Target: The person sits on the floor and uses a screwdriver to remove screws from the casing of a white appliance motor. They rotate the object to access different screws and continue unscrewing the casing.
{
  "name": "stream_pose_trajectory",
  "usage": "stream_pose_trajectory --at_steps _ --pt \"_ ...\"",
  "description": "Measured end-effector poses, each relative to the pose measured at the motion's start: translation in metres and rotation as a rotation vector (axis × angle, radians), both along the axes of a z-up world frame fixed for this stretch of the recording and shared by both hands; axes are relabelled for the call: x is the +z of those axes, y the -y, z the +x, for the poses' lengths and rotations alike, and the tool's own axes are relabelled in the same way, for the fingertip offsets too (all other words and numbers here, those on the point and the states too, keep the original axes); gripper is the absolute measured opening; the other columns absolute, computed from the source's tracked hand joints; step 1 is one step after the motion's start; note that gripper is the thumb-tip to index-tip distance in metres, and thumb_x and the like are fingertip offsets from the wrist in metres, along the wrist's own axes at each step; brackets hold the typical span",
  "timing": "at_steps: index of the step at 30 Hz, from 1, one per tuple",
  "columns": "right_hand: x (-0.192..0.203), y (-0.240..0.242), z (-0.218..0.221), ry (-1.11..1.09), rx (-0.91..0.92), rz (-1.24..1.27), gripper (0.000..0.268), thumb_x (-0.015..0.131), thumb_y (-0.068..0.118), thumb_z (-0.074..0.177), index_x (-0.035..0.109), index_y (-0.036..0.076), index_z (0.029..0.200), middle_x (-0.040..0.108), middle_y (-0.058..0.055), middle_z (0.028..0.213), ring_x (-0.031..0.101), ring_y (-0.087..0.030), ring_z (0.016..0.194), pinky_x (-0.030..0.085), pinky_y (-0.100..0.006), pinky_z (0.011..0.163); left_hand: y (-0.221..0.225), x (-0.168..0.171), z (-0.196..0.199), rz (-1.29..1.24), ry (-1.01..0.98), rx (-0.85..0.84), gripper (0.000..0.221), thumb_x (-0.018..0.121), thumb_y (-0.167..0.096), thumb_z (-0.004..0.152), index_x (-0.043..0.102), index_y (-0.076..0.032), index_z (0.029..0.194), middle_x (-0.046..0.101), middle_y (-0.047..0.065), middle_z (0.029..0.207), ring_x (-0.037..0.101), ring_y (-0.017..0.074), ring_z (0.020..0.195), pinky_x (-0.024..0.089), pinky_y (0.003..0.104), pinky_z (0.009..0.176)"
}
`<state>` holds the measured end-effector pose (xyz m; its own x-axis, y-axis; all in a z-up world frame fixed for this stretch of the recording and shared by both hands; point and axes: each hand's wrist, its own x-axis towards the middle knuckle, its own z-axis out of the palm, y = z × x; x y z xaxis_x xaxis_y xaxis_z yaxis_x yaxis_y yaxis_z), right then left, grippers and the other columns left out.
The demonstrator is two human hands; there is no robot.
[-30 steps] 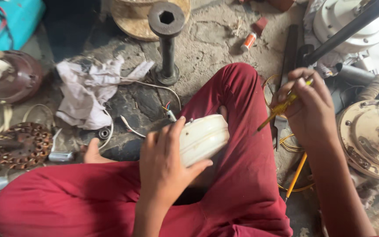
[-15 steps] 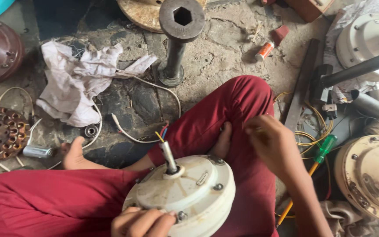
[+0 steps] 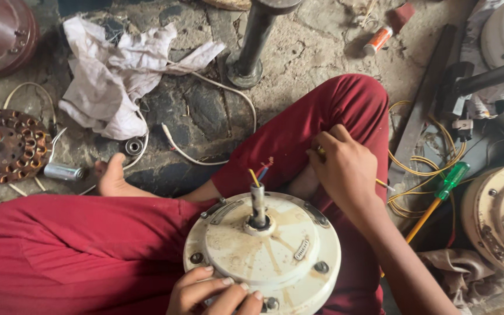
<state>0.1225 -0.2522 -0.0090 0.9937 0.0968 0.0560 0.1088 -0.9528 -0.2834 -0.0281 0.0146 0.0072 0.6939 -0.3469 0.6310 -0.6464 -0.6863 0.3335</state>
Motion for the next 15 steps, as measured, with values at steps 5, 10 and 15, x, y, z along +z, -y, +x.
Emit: stream_pose_trajectory --at_steps 5,10,15 --pt "-0.002 0.0 -0.013 -0.018 0.246 0.209 0.022 0.078 0.012 0.076 0.067 0.009 0.095 0.066 -0.006 0.09 0.069 -0.03 0.083 0.056 -0.041 0.07 0.003 -0.006 -0.015 -0.065 -0.074 -0.04 0.018 0.081 -0.025 0.084 0.071 -0.029 0.098 0.065 -0.016 0.097 0.059 0.0067 0.095 0.056 0.034 0.085" --pt "-0.007 -0.005 -0.015 -0.159 0.369 0.227 0.03 0.078 0.01 0.074 0.066 0.006 0.101 0.065 -0.008 0.086 0.068 -0.031 0.078 0.055 -0.042 0.067 0.001 -0.008 -0.02 -0.027 -0.064 -0.086 0.019 0.081 -0.025 0.083 0.071 -0.029 0.099 0.065 -0.016 0.099 0.059 0.0068 0.095 0.056 0.034 0.084" --pt "-0.02 -0.009 -0.01 -0.089 0.586 0.053 0.027 0.07 0.008 0.074 0.064 0.006 0.1 0.061 -0.008 0.09 0.067 -0.027 0.085 0.056 -0.039 0.07 -0.001 -0.002 -0.012 0.034 -0.047 -0.108 0.023 0.079 -0.023 0.083 0.07 -0.028 0.103 0.063 -0.014 0.103 0.059 0.0089 0.097 0.057 0.036 0.087"
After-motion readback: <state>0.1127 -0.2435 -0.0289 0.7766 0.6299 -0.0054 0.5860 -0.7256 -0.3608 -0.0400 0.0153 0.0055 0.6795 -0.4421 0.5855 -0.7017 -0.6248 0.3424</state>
